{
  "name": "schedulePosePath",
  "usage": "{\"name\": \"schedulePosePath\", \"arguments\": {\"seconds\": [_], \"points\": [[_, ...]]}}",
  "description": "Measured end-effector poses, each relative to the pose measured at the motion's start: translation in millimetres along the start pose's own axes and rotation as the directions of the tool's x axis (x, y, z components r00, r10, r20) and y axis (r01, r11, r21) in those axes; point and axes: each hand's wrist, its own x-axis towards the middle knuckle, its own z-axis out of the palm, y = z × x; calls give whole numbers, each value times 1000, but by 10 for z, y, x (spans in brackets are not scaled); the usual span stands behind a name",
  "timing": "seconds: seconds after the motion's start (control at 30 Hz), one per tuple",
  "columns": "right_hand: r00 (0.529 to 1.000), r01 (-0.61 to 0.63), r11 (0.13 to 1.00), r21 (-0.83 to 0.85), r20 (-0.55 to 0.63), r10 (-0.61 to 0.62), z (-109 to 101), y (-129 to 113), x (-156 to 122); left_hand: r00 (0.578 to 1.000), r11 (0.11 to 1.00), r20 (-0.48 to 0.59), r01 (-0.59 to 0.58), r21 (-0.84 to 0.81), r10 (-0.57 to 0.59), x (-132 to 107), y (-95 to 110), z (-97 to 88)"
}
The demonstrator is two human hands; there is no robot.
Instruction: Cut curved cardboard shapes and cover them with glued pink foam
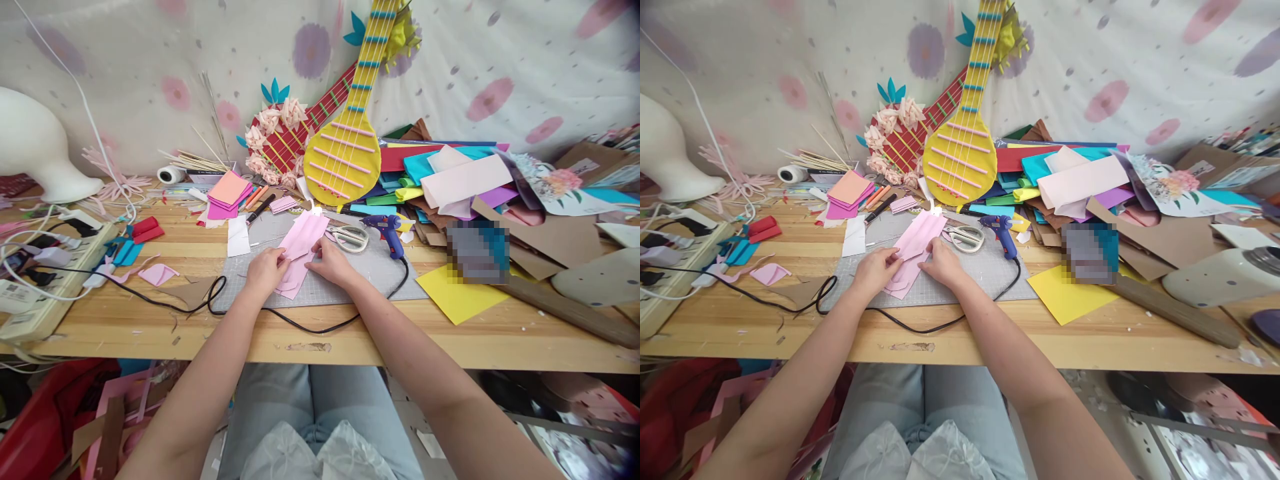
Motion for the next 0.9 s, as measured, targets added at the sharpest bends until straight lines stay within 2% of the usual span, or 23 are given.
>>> {"name": "schedulePosePath", "arguments": {"seconds": [0.43, 0.67, 0.9], "points": [[1000, 11, 1000, -2, -8, -11, -9, -8, -12, 1000, 999, -9, 13, -53, -13, -20, 23, 13], [999, 42, 999, -26, -7, -42, 9, 33, 10, 999, 999, 6, -35, -1, 35, -33, 48, 17], [998, 57, 998, -20, -4, -57, 6, 37, 9, 998, 999, 43, -43, -18, 44, -28, 23, 18]]}}
